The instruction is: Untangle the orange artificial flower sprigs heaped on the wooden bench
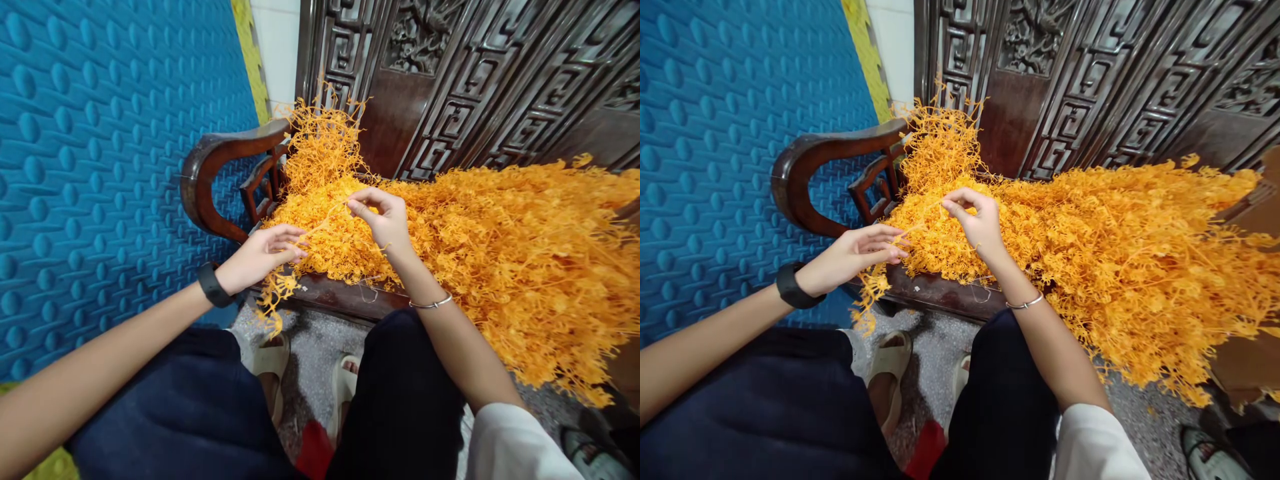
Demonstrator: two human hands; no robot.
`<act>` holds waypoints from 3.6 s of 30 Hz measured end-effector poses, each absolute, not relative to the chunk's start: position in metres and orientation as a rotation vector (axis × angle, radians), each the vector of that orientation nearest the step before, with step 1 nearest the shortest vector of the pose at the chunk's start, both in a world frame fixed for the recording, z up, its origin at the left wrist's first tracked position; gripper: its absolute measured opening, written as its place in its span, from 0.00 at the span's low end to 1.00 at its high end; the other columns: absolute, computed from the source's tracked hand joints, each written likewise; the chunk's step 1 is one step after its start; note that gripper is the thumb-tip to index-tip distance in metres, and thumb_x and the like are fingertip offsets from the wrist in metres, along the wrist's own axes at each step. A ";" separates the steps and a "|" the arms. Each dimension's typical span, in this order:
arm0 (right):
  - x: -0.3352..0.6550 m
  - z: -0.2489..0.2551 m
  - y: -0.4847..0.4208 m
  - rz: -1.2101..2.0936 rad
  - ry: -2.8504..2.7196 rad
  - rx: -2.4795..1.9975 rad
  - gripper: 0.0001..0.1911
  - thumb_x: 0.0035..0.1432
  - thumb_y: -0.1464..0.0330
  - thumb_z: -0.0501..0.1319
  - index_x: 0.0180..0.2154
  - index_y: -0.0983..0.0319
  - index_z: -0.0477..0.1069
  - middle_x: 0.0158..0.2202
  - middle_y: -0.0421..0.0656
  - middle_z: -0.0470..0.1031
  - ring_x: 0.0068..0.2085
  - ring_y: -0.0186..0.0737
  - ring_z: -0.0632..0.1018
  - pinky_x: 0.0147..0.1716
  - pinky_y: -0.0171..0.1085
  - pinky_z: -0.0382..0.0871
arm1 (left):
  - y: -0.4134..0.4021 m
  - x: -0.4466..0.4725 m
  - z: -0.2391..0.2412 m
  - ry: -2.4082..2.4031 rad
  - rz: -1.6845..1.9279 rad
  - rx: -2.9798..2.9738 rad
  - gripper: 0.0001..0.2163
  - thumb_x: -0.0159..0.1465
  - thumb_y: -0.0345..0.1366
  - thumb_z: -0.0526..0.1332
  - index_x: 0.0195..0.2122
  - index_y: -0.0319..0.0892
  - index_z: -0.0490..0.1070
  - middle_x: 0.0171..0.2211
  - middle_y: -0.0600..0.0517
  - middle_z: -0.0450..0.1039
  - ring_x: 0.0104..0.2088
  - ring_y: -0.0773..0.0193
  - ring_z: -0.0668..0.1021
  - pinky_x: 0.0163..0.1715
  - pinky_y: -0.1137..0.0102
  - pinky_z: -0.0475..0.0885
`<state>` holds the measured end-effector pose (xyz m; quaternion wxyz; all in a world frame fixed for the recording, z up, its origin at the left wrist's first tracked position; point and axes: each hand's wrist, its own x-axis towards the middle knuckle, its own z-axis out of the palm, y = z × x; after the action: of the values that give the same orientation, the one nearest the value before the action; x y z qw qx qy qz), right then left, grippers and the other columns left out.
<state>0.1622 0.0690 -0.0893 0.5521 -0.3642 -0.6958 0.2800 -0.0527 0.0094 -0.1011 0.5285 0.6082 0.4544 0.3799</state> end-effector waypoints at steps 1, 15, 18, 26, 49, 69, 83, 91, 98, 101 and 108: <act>0.163 -0.090 0.069 0.658 -1.634 -0.859 0.06 0.49 0.65 0.64 0.25 0.60 0.72 0.24 0.37 0.71 0.26 0.31 0.71 0.31 0.35 0.66 | 0.010 -0.053 -0.101 1.113 0.918 1.452 0.17 0.52 0.36 0.65 0.42 0.37 0.68 0.42 0.45 0.75 0.40 0.61 0.78 0.46 0.64 0.70; 0.164 -0.078 0.046 0.061 -1.287 -0.798 0.10 0.61 0.63 0.52 0.36 0.58 0.70 0.39 0.44 0.70 0.46 0.42 0.72 0.47 0.45 0.64 | 0.008 -0.054 -0.099 1.196 1.094 1.367 0.09 0.54 0.40 0.63 0.30 0.39 0.68 0.28 0.50 0.77 0.34 0.62 0.77 0.39 0.68 0.68; 0.159 -0.074 0.028 0.055 -1.472 -0.674 0.11 0.63 0.64 0.50 0.33 0.57 0.69 0.33 0.43 0.70 0.40 0.41 0.73 0.44 0.45 0.65 | 0.008 -0.054 -0.098 1.228 1.125 1.333 0.09 0.54 0.40 0.62 0.28 0.39 0.67 0.26 0.51 0.75 0.31 0.63 0.76 0.34 0.68 0.68; 0.126 -0.096 0.021 0.384 -2.490 -0.383 0.13 0.60 0.66 0.55 0.47 0.57 0.68 0.47 0.45 0.69 0.47 0.38 0.71 0.48 0.41 0.65 | 0.008 -0.050 -0.099 1.262 1.165 1.333 0.07 0.50 0.37 0.61 0.26 0.39 0.65 0.24 0.56 0.70 0.25 0.69 0.71 0.27 0.74 0.63; 0.121 -0.104 0.027 0.836 -2.107 -0.539 0.09 0.55 0.65 0.61 0.38 0.61 0.67 0.33 0.40 0.69 0.35 0.33 0.70 0.37 0.36 0.65 | 0.002 -0.050 -0.096 0.961 0.898 1.482 0.07 0.55 0.34 0.59 0.34 0.39 0.64 0.30 0.56 0.67 0.29 0.71 0.70 0.32 0.74 0.66; 0.155 -0.090 0.072 0.567 -1.429 -0.824 0.09 0.53 0.68 0.58 0.24 0.60 0.60 0.25 0.38 0.66 0.25 0.30 0.70 0.26 0.34 0.65 | -0.011 -0.054 -0.095 1.101 0.576 1.663 0.18 0.62 0.43 0.52 0.18 0.39 0.64 0.14 0.57 0.59 0.15 0.73 0.61 0.17 0.76 0.56; 0.212 -0.145 0.167 0.635 -1.342 -1.360 0.07 0.43 0.69 0.63 0.27 0.62 0.66 0.19 0.37 0.70 0.23 0.35 0.74 0.27 0.35 0.70 | -0.004 -0.065 -0.105 0.980 0.828 1.373 0.12 0.60 0.44 0.54 0.35 0.39 0.67 0.23 0.55 0.68 0.24 0.67 0.70 0.30 0.71 0.65; 0.213 -0.146 0.163 0.544 -1.432 -1.365 0.03 0.44 0.73 0.61 0.23 0.63 0.66 0.22 0.40 0.71 0.27 0.37 0.75 0.33 0.38 0.70 | -0.004 -0.060 -0.094 0.798 0.920 1.230 0.16 0.57 0.42 0.56 0.42 0.37 0.66 0.25 0.50 0.71 0.27 0.63 0.73 0.31 0.68 0.67; 0.208 -0.144 0.157 0.416 -1.422 -1.493 0.12 0.39 0.72 0.64 0.23 0.61 0.60 0.22 0.36 0.65 0.26 0.33 0.69 0.33 0.36 0.65 | -0.005 -0.062 -0.087 0.747 0.980 1.132 0.24 0.59 0.50 0.48 0.46 0.36 0.66 0.29 0.45 0.73 0.31 0.58 0.75 0.33 0.65 0.69; 0.209 -0.144 0.157 0.318 -1.487 -1.424 0.12 0.39 0.72 0.65 0.26 0.62 0.62 0.30 0.40 0.68 0.36 0.38 0.71 0.42 0.41 0.64 | -0.006 -0.061 -0.087 0.788 1.058 1.170 0.21 0.59 0.45 0.46 0.47 0.36 0.65 0.29 0.47 0.72 0.32 0.59 0.75 0.33 0.66 0.69; 0.181 -0.118 0.117 0.303 -1.658 -1.050 0.09 0.47 0.66 0.64 0.31 0.61 0.68 0.46 0.47 0.67 0.51 0.44 0.68 0.40 0.41 0.67 | -0.010 -0.057 -0.090 0.928 1.227 1.386 0.15 0.57 0.37 0.60 0.44 0.41 0.59 0.28 0.55 0.71 0.32 0.69 0.74 0.37 0.72 0.67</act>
<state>0.1815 0.1172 -0.1176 0.5462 -0.4428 -0.6995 0.1276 -0.0566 -0.0097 -0.0901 0.5104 0.5757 0.3853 0.5095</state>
